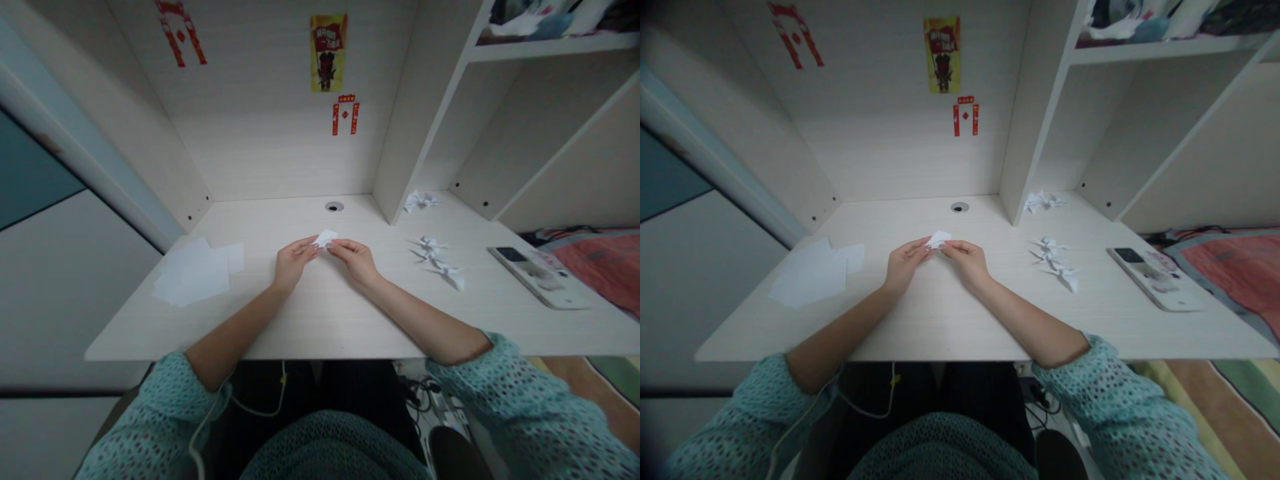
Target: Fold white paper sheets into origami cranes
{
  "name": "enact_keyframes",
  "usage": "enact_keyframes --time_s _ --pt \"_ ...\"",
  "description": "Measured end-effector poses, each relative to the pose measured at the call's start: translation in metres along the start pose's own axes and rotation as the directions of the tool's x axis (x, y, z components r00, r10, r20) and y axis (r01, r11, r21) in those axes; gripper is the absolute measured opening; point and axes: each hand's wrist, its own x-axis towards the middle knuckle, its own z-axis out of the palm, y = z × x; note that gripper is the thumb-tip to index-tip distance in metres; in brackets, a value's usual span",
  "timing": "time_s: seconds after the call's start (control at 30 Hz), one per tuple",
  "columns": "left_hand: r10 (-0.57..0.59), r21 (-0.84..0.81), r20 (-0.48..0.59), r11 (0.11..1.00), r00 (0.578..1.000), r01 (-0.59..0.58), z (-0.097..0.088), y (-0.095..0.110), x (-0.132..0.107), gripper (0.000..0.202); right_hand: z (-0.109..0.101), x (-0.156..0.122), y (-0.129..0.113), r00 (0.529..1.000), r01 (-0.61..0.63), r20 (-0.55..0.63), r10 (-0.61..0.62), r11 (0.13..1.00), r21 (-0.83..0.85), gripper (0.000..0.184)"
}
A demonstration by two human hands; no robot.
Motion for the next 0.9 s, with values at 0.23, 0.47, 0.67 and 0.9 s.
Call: enact_keyframes --time_s 0.23,0.47,0.67,0.9 --pt "-0.062 0.065 0.009 0.996 0.998 0.062 -0.0037 -0.0026 0.0007 0.042 -0.0011 -0.003 -0.0063 0.998 0.036 0.06 -0.029 0.992 -0.12 0.025" --pt "-0.065 0.083 -0.051 0.994 0.997 0.069 -0.0024 -0.0028 0.0024 0.042 -0.0009 -0.0003 -0.0017 0.999 -0.033 0.025 0.035 0.997 -0.067 0.026" --pt "-0.03 0.123 -0.065 0.992 0.997 0.038 -0.0011 -0.0001 0.0008 0.043 0.0007 -0.0013 -0.0069 0.997 -0.063 0.037 0.064 0.998 -0.029 0.031" --pt "0.008 0.168 -0.041 0.986 0.999 -0.001 -0.0021 -0.0027 0.0007 0.041 0.0029 -0.0022 -0.009 1.0 0.011 0.024 -0.011 1.0 -0.014 0.05"
